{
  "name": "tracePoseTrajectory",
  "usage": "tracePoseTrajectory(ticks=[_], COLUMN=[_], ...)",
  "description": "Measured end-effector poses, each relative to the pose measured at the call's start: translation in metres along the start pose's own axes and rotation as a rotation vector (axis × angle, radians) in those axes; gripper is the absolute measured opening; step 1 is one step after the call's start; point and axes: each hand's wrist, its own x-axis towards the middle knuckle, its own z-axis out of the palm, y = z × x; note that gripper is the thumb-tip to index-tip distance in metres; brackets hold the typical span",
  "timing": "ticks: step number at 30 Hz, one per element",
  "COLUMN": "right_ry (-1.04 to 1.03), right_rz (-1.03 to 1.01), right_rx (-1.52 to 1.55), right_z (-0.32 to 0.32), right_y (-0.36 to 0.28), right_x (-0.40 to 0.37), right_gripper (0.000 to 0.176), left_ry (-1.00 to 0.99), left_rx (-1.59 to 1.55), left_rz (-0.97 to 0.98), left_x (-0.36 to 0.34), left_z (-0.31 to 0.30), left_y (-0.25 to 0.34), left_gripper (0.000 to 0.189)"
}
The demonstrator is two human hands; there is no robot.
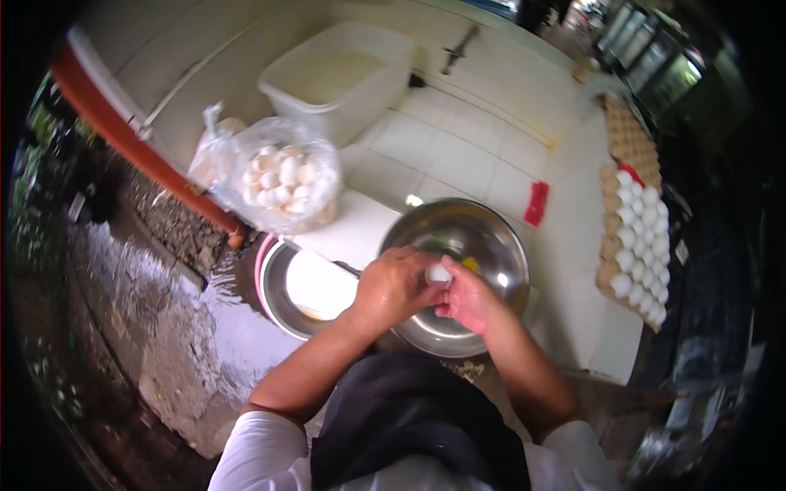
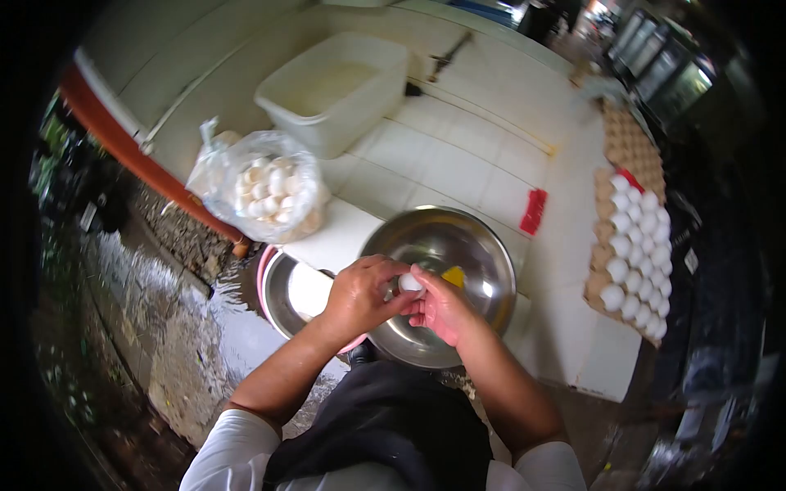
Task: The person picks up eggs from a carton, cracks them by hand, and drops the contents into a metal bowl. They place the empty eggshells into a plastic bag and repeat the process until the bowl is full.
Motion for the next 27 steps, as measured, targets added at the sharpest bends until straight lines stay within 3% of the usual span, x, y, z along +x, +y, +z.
tracePoseTrajectory(ticks=[3,5,6,7,9,10,11,13,15,16,17,19,21,23,26,27], right_ry=[-0.014,-0.069,-0.087,-0.136,-0.226,-0.295,-0.292,0.101,0.096,0.027,-0.047,-0.051,-0.066,0.096,0.348,0.369], right_rz=[0.035,0.033,0.013,-0.006,-0.027,-0.055,-0.056,-0.197,-0.305,-0.529,-0.754,-0.698,-0.992,-0.938,-1.067,-1.066], right_rx=[-0.087,-0.112,-0.149,-0.194,-0.208,-0.221,-0.222,-0.458,-0.529,-0.74,-0.95,-1.362,-1.567,-1.654,-1.649,-1.516], right_z=[0.032,0.054,0.075,0.098,0.134,0.146,0.164,0.201,0.195,0.179,0.165,0.152,0.139,0.127,0.094,0.084], right_y=[-0.006,-0.016,-0.026,-0.038,-0.057,-0.066,-0.071,-0.083,-0.064,-0.046,-0.031,-0.016,0.005,0.012,0.02,0.022], right_x=[0.029,0.048,0.056,0.064,0.092,0.109,0.112,0.104,0.094,0.094,0.087,0.036,0.006,-0.021,-0.052,-0.064], right_gripper=[0.034,0.029,0.027,0.028,0.037,0.055,0.055,0.069,0.075,0.07,0.066,0.061,0.056,0.054,0.055,0.052], left_ry=[0.068,0.358,0.41,0.459,0.521,0.52,0.513,0.501,0.479,0.429,0.429,0.497,0.372,0.224,-0.048,-0.147], left_rx=[0.051,-0.153,-0.21,-0.332,-0.555,-0.558,-0.63,-0.703,-1.044,-1.084,-1.089,-1.441,-1.402,-1.359,-1.333,-1.339], left_rz=[-0.046,-0.128,-0.17,-0.304,-0.439,-0.44,-0.519,-0.586,-0.779,-0.802,-0.799,-0.789,-0.737,-0.759,-0.673,-0.624], left_x=[-0.012,-0.027,-0.04,-0.049,-0.064,-0.072,-0.079,-0.084,-0.088,-0.086,-0.081,-0.068,-0.062,-0.046,-0.041,-0.04], left_z=[-0.025,-0.039,-0.042,-0.049,-0.064,-0.065,-0.064,-0.065,-0.069,-0.072,-0.073,-0.071,-0.072,-0.068,-0.049,-0.042], left_y=[-0.021,-0.034,-0.051,-0.058,-0.068,-0.072,-0.078,-0.08,-0.077,-0.072,-0.064,-0.047,-0.033,-0.006,0.02,0.028], left_gripper=[0.042,0.05,0.056,0.05,0.042,0.042,0.036,0.032,0.032,0.049,0.049,0.06,0.069,0.07,0.073,0.074])
